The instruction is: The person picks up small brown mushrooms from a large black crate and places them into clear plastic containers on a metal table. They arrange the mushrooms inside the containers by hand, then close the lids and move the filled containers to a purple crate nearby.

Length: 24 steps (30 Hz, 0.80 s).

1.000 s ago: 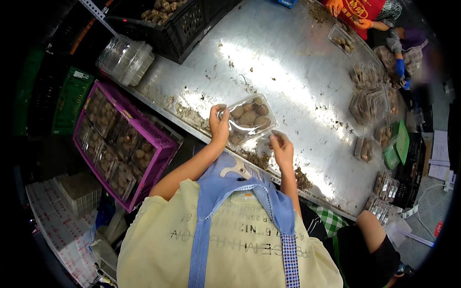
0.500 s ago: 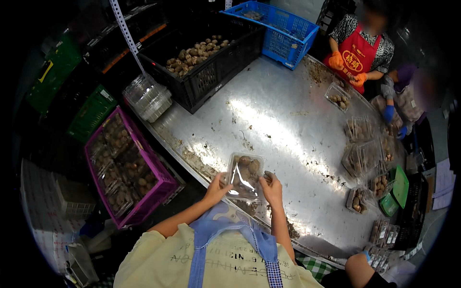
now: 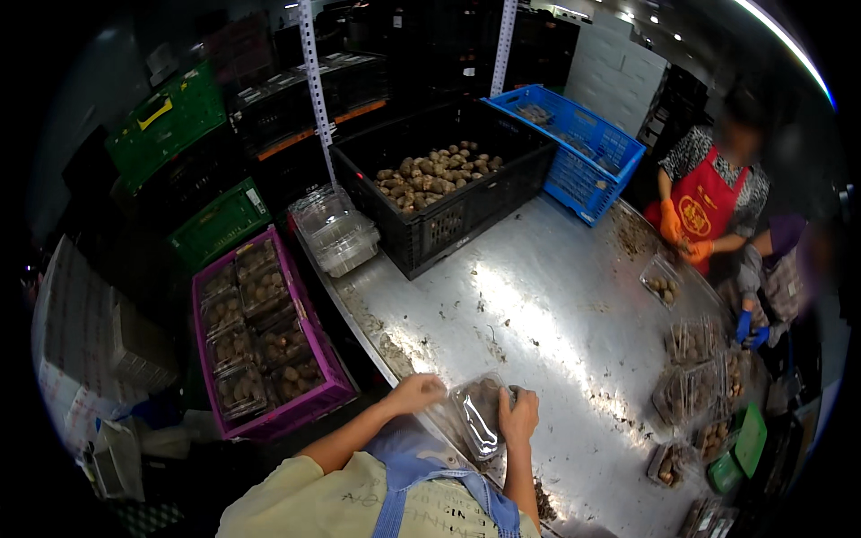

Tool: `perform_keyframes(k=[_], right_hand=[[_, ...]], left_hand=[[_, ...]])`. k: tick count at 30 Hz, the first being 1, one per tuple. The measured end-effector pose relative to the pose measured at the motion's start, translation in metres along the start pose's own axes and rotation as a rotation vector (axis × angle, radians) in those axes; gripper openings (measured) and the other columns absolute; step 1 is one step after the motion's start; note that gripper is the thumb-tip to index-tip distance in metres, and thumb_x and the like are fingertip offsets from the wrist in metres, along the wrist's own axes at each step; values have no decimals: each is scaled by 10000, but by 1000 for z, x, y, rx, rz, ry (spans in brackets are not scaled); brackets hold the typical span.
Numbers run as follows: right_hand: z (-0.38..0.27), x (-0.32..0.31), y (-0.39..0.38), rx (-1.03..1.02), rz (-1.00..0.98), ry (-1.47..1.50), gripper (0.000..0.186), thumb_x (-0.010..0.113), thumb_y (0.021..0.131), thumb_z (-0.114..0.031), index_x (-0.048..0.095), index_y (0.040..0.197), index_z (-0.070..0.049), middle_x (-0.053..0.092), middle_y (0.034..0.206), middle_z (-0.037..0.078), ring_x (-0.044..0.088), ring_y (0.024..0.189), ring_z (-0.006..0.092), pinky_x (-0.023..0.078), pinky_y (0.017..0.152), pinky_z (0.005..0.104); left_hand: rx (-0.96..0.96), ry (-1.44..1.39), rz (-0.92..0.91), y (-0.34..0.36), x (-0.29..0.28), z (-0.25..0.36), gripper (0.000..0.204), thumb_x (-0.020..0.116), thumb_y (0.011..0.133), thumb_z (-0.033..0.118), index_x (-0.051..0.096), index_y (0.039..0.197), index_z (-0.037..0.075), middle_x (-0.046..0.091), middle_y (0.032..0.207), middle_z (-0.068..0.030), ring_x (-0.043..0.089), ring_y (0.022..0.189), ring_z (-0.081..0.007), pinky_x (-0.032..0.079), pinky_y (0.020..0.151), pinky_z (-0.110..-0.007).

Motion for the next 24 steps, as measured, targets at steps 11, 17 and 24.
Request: perform_keyframes(k=[11, 17, 24], right_hand=[[-39, 22, 12, -179, -183, -17, 287, 617, 805, -329, 654, 779, -46, 596, 772, 135, 576, 766, 316, 455, 696, 397], [-39, 26, 9, -133, -202, -76, 354, 580, 843, -313, 612, 665, -8, 542, 670, 128, 559, 695, 305, 432, 635, 397], [-99, 7, 0, -160, -124, 331, 295, 605, 823, -211, 570, 610, -10, 492, 602, 101, 517, 591, 263, 406, 546, 356]], left_hand=[[-127, -331, -482, 93, 36, -14, 611, 246, 971, 501, 441, 1306, 29, 511, 1235, -127, 501, 1066, -178, 358, 956, -314], [-102, -277, -516, 87, 38, -2, 699, 233, 928, 603, 452, 1305, 56, 469, 1274, -144, 446, 1138, -227, 335, 982, -350], [89, -167, -507, 86, 32, -11, 394, 502, 914, 346, 577, 1162, 49, 610, 1087, -83, 536, 987, -134, 422, 866, -278]])
Point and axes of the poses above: each hand's wrist, its own y-axis towards the middle knuckle, its own x-axis out of the palm, z = x × y, the point moved 3 cm from there along y, towards the middle knuckle
